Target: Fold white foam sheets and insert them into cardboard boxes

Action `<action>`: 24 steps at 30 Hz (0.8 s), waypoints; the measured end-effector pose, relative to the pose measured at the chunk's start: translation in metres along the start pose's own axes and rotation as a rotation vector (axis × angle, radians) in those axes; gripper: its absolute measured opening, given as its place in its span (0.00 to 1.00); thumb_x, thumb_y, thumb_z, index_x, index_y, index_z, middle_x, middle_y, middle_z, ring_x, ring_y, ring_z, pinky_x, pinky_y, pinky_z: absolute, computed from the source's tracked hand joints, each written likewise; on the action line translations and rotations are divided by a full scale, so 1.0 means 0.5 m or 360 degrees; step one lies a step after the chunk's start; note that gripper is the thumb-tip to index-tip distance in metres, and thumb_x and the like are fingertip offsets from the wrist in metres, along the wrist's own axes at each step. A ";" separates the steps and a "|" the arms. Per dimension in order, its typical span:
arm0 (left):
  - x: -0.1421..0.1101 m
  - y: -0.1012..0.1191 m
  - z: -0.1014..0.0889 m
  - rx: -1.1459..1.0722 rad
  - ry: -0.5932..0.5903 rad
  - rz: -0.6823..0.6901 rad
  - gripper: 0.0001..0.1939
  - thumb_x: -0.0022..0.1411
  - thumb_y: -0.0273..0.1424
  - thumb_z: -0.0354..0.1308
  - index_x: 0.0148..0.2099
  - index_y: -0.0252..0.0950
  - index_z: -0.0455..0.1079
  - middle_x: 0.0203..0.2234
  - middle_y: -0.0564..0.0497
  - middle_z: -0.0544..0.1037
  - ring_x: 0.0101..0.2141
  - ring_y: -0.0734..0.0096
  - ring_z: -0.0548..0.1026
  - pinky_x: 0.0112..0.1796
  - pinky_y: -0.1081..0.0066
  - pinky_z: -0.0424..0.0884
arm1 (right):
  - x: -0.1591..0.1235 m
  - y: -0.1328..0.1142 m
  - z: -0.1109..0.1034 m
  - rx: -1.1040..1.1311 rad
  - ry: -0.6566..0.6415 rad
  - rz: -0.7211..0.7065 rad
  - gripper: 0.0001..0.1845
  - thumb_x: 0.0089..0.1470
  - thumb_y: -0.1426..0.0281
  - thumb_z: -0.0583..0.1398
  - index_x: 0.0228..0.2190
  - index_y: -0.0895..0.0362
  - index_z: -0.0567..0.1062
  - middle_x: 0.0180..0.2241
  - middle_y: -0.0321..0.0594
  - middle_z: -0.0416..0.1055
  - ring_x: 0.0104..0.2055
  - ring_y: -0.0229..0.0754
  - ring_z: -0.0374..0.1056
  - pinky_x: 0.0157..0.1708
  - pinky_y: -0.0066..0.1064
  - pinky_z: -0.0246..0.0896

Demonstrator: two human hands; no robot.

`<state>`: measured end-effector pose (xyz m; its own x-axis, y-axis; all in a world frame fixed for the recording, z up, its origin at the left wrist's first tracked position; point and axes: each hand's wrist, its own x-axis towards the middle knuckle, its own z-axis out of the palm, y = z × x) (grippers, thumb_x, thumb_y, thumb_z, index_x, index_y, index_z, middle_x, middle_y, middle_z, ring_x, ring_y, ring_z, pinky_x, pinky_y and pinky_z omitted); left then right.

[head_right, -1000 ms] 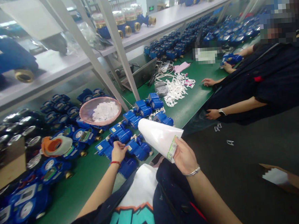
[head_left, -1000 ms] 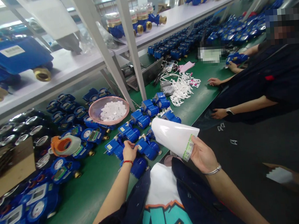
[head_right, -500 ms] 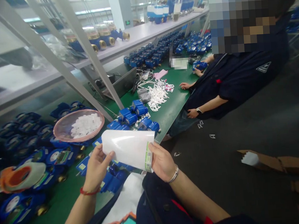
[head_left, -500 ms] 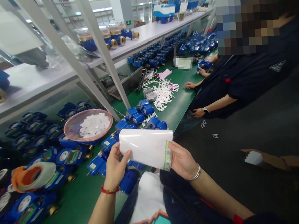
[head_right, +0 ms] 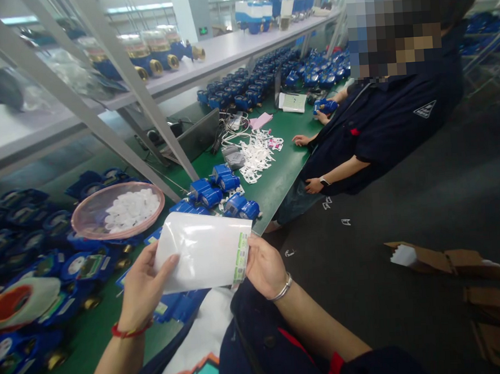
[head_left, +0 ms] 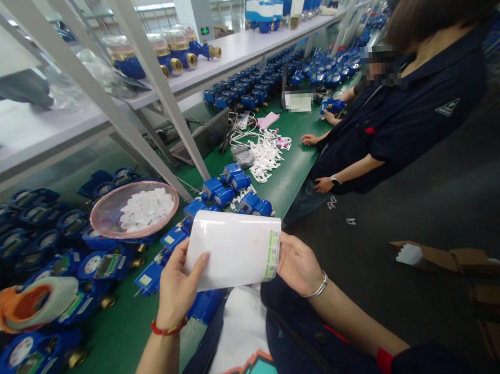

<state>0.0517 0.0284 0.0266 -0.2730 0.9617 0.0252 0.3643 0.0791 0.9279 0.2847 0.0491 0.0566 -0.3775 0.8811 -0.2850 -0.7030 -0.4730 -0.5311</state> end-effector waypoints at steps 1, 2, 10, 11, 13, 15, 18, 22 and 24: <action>0.000 0.002 -0.002 0.0012 0.0014 0.0023 0.27 0.52 0.41 0.60 0.53 0.38 0.65 0.48 0.47 0.72 0.46 0.60 0.71 0.48 0.63 0.66 | -0.001 0.001 -0.002 -0.0010 -0.0004 -0.0018 0.15 0.47 0.71 0.54 0.38 0.58 0.73 0.38 0.41 0.75 0.47 0.45 0.68 0.49 0.41 0.62; 0.001 0.005 -0.004 0.0029 0.0027 0.0043 0.27 0.52 0.41 0.60 0.53 0.38 0.65 0.49 0.47 0.72 0.46 0.60 0.70 0.48 0.63 0.66 | -0.001 0.002 -0.004 -0.0020 -0.0004 -0.0036 0.15 0.45 0.74 0.54 0.37 0.58 0.73 0.37 0.41 0.75 0.46 0.45 0.68 0.48 0.40 0.63; 0.004 0.026 -0.021 0.0183 0.0031 0.0097 0.25 0.53 0.42 0.59 0.53 0.39 0.66 0.48 0.49 0.73 0.46 0.60 0.71 0.48 0.64 0.65 | -0.003 0.007 -0.008 -0.0055 -0.0001 -0.0032 0.16 0.44 0.79 0.55 0.37 0.58 0.73 0.35 0.39 0.75 0.41 0.42 0.70 0.45 0.38 0.65; 0.004 0.028 -0.022 0.0211 0.0033 0.0092 0.25 0.53 0.42 0.59 0.53 0.39 0.66 0.48 0.49 0.73 0.46 0.60 0.71 0.47 0.64 0.66 | -0.004 0.007 -0.009 -0.0055 -0.0013 -0.0022 0.17 0.44 0.78 0.54 0.38 0.58 0.73 0.35 0.40 0.75 0.41 0.42 0.70 0.45 0.38 0.65; 0.005 0.033 -0.024 0.0257 0.0035 0.0084 0.26 0.53 0.43 0.59 0.53 0.39 0.66 0.47 0.49 0.73 0.45 0.60 0.71 0.47 0.64 0.66 | -0.004 0.007 -0.011 -0.0052 -0.0036 -0.0004 0.17 0.44 0.78 0.54 0.38 0.58 0.72 0.36 0.40 0.75 0.41 0.42 0.70 0.45 0.38 0.65; 0.005 0.036 -0.026 0.0294 0.0043 0.0078 0.26 0.53 0.43 0.59 0.53 0.40 0.67 0.46 0.49 0.74 0.44 0.60 0.72 0.46 0.65 0.66 | -0.004 0.007 -0.014 -0.0051 -0.0052 0.0006 0.18 0.44 0.78 0.54 0.39 0.58 0.72 0.36 0.40 0.75 0.41 0.42 0.70 0.45 0.38 0.65; 0.005 0.038 -0.028 0.0351 0.0061 0.0057 0.25 0.53 0.44 0.59 0.52 0.40 0.67 0.45 0.50 0.75 0.44 0.60 0.72 0.47 0.64 0.66 | -0.005 0.008 -0.015 -0.0039 -0.0066 0.0013 0.18 0.44 0.78 0.54 0.39 0.58 0.72 0.37 0.41 0.75 0.42 0.42 0.70 0.45 0.38 0.65; 0.006 0.040 -0.029 0.0359 0.0065 0.0044 0.26 0.52 0.44 0.59 0.52 0.39 0.68 0.45 0.49 0.75 0.44 0.59 0.72 0.47 0.63 0.66 | -0.005 0.009 -0.016 -0.0023 -0.0073 0.0030 0.18 0.44 0.78 0.54 0.39 0.58 0.72 0.37 0.41 0.75 0.42 0.43 0.70 0.45 0.38 0.65; 0.007 0.040 -0.029 0.0352 0.0061 0.0040 0.27 0.52 0.45 0.58 0.52 0.39 0.68 0.45 0.48 0.75 0.44 0.58 0.72 0.47 0.62 0.67 | -0.005 0.009 -0.015 -0.0020 -0.0064 0.0036 0.18 0.44 0.78 0.54 0.39 0.57 0.72 0.37 0.41 0.75 0.42 0.43 0.70 0.45 0.38 0.65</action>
<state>0.0451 0.0294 0.0506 -0.2936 0.9537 0.0655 0.5565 0.1148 0.8228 0.2872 0.0446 0.0488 -0.4170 0.8694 -0.2650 -0.6865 -0.4923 -0.5351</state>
